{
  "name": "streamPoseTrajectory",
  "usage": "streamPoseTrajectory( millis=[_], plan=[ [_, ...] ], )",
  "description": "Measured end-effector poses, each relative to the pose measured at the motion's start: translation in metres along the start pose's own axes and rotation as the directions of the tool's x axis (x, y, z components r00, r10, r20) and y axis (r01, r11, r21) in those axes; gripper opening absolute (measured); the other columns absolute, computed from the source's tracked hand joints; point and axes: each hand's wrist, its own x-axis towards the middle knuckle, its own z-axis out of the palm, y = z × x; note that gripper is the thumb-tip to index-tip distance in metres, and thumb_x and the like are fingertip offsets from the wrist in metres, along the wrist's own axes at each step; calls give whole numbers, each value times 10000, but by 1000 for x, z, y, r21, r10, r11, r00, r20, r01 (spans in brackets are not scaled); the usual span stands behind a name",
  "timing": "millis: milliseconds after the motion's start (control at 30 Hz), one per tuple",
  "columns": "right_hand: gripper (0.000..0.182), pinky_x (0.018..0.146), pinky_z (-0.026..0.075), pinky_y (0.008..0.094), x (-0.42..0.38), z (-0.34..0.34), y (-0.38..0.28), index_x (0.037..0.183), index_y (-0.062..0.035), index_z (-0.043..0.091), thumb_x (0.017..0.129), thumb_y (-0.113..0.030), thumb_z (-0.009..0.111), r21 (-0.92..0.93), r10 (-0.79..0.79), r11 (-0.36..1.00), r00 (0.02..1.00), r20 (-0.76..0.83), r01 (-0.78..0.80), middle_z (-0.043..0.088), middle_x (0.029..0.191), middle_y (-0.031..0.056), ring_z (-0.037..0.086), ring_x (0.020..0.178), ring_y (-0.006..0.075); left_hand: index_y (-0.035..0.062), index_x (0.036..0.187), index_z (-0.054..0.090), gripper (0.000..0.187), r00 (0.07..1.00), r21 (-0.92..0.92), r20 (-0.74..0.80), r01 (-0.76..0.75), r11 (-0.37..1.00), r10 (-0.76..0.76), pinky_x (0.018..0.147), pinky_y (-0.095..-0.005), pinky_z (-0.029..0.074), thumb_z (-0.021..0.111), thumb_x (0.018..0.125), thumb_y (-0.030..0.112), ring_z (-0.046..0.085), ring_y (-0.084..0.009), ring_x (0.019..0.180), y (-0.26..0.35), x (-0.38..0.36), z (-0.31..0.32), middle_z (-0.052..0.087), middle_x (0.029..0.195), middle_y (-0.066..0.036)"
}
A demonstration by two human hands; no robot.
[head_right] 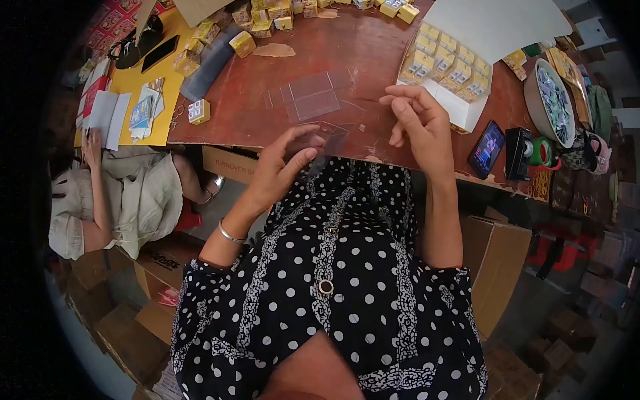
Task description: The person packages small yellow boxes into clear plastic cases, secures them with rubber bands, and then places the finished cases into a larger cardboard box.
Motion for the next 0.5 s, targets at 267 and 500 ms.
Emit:
streamPoseTrajectory(
  millis=[267, 500],
  plan=[
    [243, 497, 442, 177, 28, 27, 17, 1141, 4, 670, 1034, -191, 571, 13, 83, 996, 989, 119, -85, 717, 932, 63, 558, 561, 44, -29, 1425, 449, 504, 996, -149, -89, -11, 989, -2, 808, -313, 482, 460, 1076, 335, 580, -172, 855, -6, -16, 3, 573, 968, -87],
    [288, 726, 536, 293, 172, 100, 36, 1123, 3, 656, 923, -196, 711, -374, -300, 864, 941, 156, 338, 714, 960, 96, 679, 852, 179, 14, 1383, 464, 438, 980, -436, -145, 62, 898, -139, 912, -295, 495, 562, 1035, 262, 601, -142, 1002, -32, -33, -8, 575, 1077, -57]
  ],
)
